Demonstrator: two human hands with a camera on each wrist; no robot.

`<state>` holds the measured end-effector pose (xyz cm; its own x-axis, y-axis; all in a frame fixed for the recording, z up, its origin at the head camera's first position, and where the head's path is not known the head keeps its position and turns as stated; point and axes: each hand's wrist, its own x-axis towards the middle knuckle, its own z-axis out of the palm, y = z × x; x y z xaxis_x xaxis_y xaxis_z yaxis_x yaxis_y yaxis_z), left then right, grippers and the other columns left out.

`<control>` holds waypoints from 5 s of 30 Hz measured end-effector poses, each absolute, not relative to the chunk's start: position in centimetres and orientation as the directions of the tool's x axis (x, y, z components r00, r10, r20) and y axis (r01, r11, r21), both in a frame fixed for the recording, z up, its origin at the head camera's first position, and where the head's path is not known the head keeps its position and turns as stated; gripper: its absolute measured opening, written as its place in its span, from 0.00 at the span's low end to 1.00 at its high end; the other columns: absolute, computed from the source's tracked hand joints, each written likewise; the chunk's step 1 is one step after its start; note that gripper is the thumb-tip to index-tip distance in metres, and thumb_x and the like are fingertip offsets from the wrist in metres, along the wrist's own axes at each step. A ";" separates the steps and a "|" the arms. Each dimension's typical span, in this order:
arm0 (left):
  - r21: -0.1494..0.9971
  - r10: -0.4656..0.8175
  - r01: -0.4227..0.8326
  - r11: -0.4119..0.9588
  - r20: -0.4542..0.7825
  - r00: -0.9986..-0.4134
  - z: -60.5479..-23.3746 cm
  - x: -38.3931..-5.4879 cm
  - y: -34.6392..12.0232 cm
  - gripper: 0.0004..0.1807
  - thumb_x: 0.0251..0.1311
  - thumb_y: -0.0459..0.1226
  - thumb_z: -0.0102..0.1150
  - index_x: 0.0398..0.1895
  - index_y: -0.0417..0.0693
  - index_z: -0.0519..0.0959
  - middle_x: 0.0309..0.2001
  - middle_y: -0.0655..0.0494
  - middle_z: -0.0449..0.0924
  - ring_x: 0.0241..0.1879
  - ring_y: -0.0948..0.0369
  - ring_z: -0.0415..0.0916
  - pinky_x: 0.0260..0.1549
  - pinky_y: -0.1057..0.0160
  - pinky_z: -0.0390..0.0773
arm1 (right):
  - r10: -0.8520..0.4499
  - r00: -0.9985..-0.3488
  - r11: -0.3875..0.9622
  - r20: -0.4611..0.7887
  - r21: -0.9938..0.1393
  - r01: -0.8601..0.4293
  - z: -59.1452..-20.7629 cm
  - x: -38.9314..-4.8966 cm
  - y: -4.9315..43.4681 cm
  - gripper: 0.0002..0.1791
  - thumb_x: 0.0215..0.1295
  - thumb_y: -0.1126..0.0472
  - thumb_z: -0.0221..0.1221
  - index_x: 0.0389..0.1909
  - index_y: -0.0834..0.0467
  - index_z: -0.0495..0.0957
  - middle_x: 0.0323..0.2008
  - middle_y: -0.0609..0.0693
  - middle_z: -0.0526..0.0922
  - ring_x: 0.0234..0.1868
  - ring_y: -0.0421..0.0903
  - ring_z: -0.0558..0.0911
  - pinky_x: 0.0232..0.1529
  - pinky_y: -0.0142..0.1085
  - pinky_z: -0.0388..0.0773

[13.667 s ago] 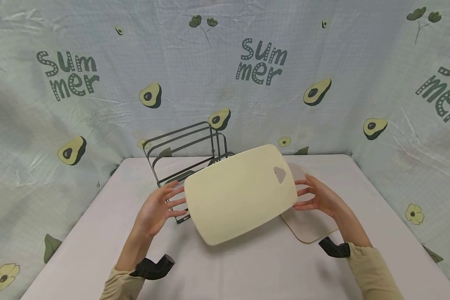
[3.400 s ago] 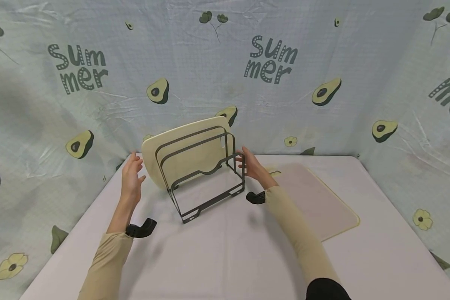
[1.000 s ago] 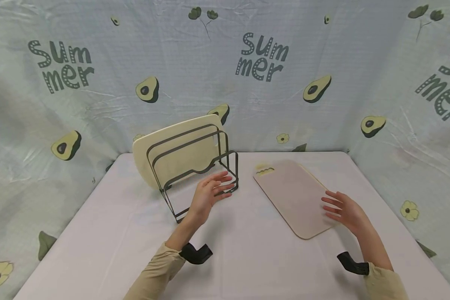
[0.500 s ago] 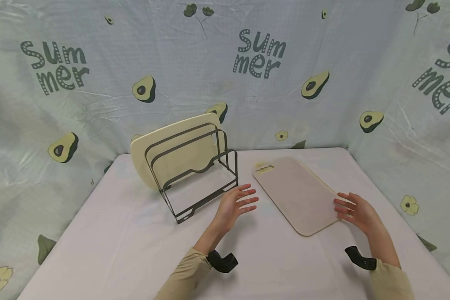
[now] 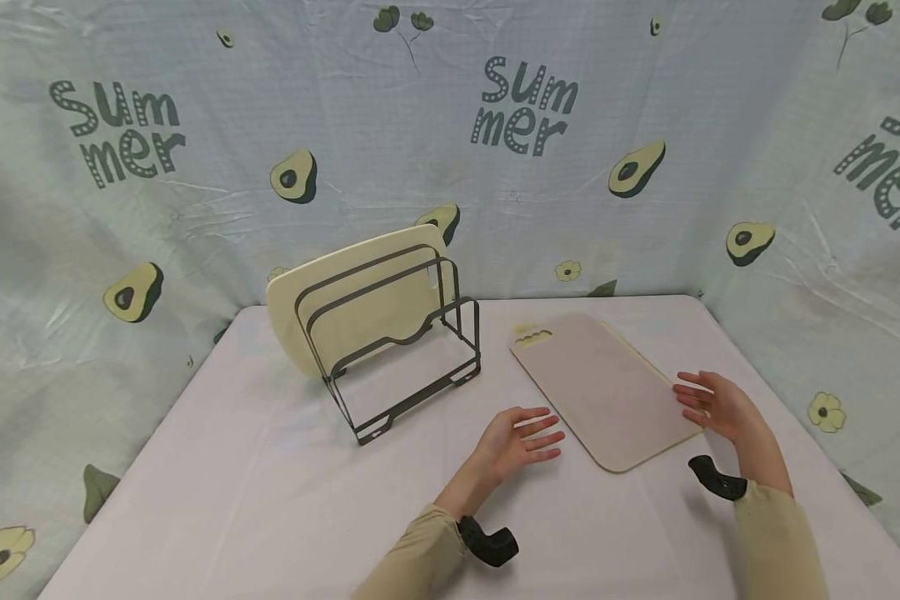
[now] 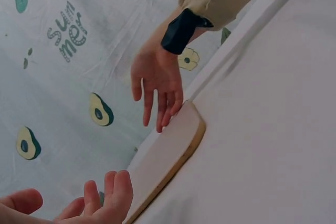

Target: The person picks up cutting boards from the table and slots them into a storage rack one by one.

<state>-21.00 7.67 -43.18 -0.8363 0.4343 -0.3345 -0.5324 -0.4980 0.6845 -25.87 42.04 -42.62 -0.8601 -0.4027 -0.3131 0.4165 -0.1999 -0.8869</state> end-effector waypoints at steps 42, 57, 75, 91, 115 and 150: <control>0.628 0.422 -0.603 -0.491 -0.434 -0.796 -44.7 -19.1 10.2 0.21 0.50 0.38 0.41 0.45 0.31 0.64 0.46 0.34 0.66 0.50 0.29 0.64 0.51 0.35 0.61 | -0.324 -0.779 0.263 -0.536 -0.843 0.470 -41.4 -29.1 41.3 0.26 0.64 0.36 0.28 0.47 0.44 0.69 0.39 0.36 0.78 0.43 0.37 0.76 0.47 0.36 0.72; 0.663 0.420 -0.586 -0.466 -0.418 -0.806 -42.9 -19.6 6.0 0.07 0.50 0.38 0.40 0.32 0.46 0.62 0.49 0.35 0.65 0.55 0.33 0.61 0.54 0.39 0.61 | -0.418 -0.757 0.224 -0.501 -0.865 0.449 -41.5 -25.6 39.1 0.24 0.67 0.39 0.29 0.51 0.42 0.69 0.42 0.37 0.76 0.45 0.40 0.75 0.49 0.45 0.73; 0.726 0.432 -0.606 -0.326 -0.456 -0.778 -41.8 -19.6 1.9 0.08 0.56 0.39 0.40 0.31 0.42 0.62 0.39 0.46 0.58 0.53 0.34 0.62 0.49 0.35 0.62 | -0.416 -0.778 0.158 -0.471 -0.880 0.449 -41.7 -24.9 36.1 0.22 0.67 0.40 0.30 0.50 0.41 0.67 0.42 0.40 0.72 0.45 0.40 0.74 0.47 0.46 0.74; 0.700 0.490 -0.657 -0.279 -0.484 -0.725 -42.0 -19.4 -0.4 0.16 0.59 0.40 0.37 0.43 0.35 0.61 0.48 0.41 0.56 0.55 0.29 0.56 0.52 0.35 0.60 | -0.252 -0.843 0.096 -0.475 -0.879 0.466 -42.3 -26.0 34.2 0.35 0.64 0.37 0.34 0.65 0.56 0.48 0.47 0.52 0.65 0.41 0.41 0.74 0.44 0.42 0.77; 0.674 0.555 -0.694 -0.252 -0.487 -0.674 -41.8 -20.1 -4.2 0.29 0.60 0.41 0.33 0.63 0.35 0.52 0.63 0.29 0.42 0.62 0.32 0.48 0.60 0.41 0.53 | -0.213 -0.885 -0.310 -0.415 -0.830 0.464 -42.1 -28.9 33.6 0.13 0.68 0.51 0.35 0.48 0.48 0.63 0.50 0.54 0.62 0.38 0.47 0.76 0.42 0.44 0.74; 0.681 0.311 -0.527 -0.509 -0.425 -0.850 -40.8 -19.7 -8.1 0.34 0.60 0.34 0.31 0.66 0.35 0.32 0.65 0.23 0.34 0.62 0.28 0.41 0.54 0.32 0.49 | -0.274 -0.864 0.093 -0.422 -0.906 0.413 -42.7 -26.4 34.4 0.21 0.69 0.48 0.31 0.51 0.57 0.63 0.44 0.52 0.67 0.39 0.46 0.78 0.47 0.43 0.76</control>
